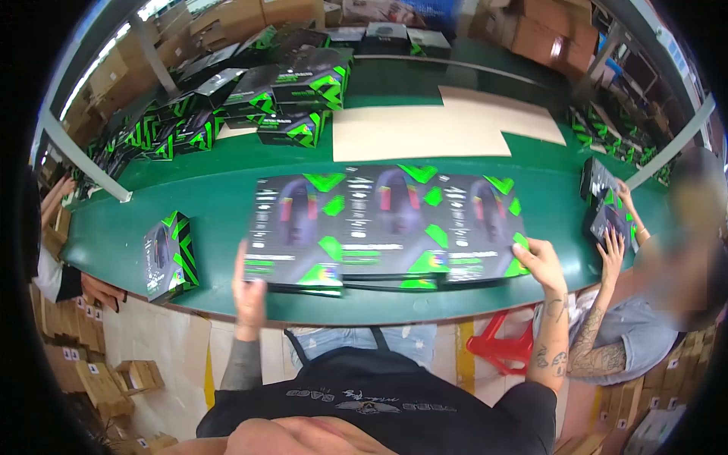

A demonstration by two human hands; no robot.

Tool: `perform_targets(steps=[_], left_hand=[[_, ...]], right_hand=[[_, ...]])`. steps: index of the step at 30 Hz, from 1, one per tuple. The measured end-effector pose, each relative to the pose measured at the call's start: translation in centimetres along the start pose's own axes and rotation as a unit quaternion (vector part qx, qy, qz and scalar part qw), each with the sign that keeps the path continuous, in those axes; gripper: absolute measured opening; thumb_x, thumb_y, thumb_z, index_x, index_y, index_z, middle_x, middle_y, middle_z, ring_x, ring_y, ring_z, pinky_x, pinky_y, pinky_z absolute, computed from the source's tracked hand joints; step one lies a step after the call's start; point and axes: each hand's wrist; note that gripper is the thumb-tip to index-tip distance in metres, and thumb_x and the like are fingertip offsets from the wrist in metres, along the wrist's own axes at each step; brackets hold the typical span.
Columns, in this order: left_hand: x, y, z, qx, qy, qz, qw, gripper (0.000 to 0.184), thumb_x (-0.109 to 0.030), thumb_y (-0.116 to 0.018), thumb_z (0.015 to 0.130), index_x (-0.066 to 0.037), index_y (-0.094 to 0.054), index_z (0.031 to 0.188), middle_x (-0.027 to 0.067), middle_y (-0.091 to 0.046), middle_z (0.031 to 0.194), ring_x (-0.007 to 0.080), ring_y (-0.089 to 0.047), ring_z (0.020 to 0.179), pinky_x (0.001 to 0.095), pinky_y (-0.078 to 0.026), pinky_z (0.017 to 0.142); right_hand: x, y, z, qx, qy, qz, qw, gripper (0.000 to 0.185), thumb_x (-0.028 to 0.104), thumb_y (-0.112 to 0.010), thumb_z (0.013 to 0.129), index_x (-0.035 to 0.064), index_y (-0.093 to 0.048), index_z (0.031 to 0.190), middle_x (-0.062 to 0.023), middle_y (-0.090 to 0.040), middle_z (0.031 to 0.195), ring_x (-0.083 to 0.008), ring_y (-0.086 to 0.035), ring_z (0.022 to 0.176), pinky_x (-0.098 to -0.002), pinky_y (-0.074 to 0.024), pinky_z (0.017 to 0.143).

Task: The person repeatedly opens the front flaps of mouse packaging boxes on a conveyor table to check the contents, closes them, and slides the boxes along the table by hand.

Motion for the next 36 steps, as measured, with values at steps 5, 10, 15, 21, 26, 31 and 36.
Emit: perform_targets(steps=[5, 10, 15, 21, 26, 31, 36], left_hand=[[-0.2, 9.9, 1.0, -0.043, 0.055, -0.124, 0.99, 0.074, -0.034, -0.054, 0.093, 0.006, -0.027, 0.149, 0.0149, -0.042, 0.146, 0.0243, -0.044, 0.133, 0.0369, -0.03, 0.113], [-0.9, 13.9, 0.4, -0.092, 0.126, -0.113, 0.981, 0.076, -0.017, -0.059, 0.08, 0.004, -0.032, 0.148, 0.0156, -0.05, 0.137, 0.0248, -0.048, 0.126, 0.0346, -0.032, 0.11], [-2.0, 13.6, -2.0, -0.032, 0.128, 0.012, 0.991, 0.083, -0.024, -0.065, 0.081, 0.003, -0.028, 0.15, 0.0155, -0.043, 0.145, 0.0262, -0.042, 0.134, 0.0373, -0.027, 0.114], [-10.6, 8.3, 2.0, 0.093, -0.08, 0.503, 0.855, 0.082, -0.025, -0.071, 0.079, 0.001, -0.035, 0.147, 0.0215, -0.035, 0.152, 0.0349, -0.035, 0.14, 0.0441, -0.027, 0.115], [-11.7, 0.2, 5.4, 0.308, -0.142, 0.515, 0.787, 0.094, -0.04, -0.079, 0.073, 0.0, -0.036, 0.146, 0.0253, -0.033, 0.152, 0.0418, -0.031, 0.141, 0.0478, -0.027, 0.115], [-9.2, -4.1, 5.6, 0.346, -0.159, 0.564, 0.733, 0.098, -0.052, -0.078, 0.072, 0.001, -0.038, 0.144, 0.0251, -0.036, 0.149, 0.0393, -0.037, 0.138, 0.0476, -0.03, 0.114], [-9.6, -4.5, 6.0, 0.341, -0.244, 0.562, 0.713, 0.079, -0.049, -0.078, 0.074, 0.001, -0.053, 0.13, 0.0214, -0.061, 0.126, 0.0338, -0.061, 0.115, 0.0421, -0.049, 0.098]], right_hand=[[2.5, -9.8, 0.0, -0.007, 0.03, 0.338, 0.941, 0.058, 0.028, -0.057, 0.096, -0.004, -0.043, 0.142, -0.005, -0.058, 0.124, -0.0127, -0.051, 0.105, -0.0252, -0.0379, 0.094], [6.9, -12.0, -1.8, 0.037, 0.056, 0.217, 0.974, 0.063, 0.031, -0.058, 0.093, -0.0047, -0.042, 0.142, -0.0091, -0.057, 0.127, -0.0173, -0.049, 0.119, -0.0291, -0.0356, 0.103], [7.5, -11.2, -2.2, -0.043, 0.142, 0.179, 0.973, 0.066, 0.028, -0.066, 0.088, -0.0009, -0.043, 0.143, -0.0174, -0.048, 0.142, -0.027, -0.043, 0.133, -0.0356, -0.0345, 0.109], [12.2, -9.9, -3.4, -0.008, 0.297, -0.275, 0.915, 0.073, 0.041, -0.08, 0.073, 0.0162, -0.055, 0.137, -0.0176, -0.041, 0.149, -0.0386, -0.036, 0.139, -0.0461, -0.0343, 0.112], [12.5, -9.7, -3.9, -0.036, 0.327, -0.325, 0.887, 0.067, 0.047, -0.08, 0.07, 0.0157, -0.064, 0.127, -0.0134, -0.056, 0.137, -0.0322, -0.054, 0.126, -0.0426, -0.0479, 0.1], [10.8, -9.5, -4.2, -0.125, 0.372, -0.182, 0.902, 0.058, 0.038, -0.075, 0.078, -0.0011, -0.063, 0.119, -0.0169, -0.066, 0.119, -0.0314, -0.063, 0.114, -0.0391, -0.0503, 0.096], [5.9, -10.0, -3.7, -0.421, 0.204, 0.177, 0.866, 0.036, 0.025, -0.044, 0.104, -0.0064, -0.056, 0.116, -0.0132, -0.061, 0.106, -0.0217, -0.059, 0.095, -0.0311, -0.047, 0.086]])
Point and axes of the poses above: each hand's wrist, its own z-axis towards the middle knuckle, its own y-axis out of the back of the hand, x = y × z
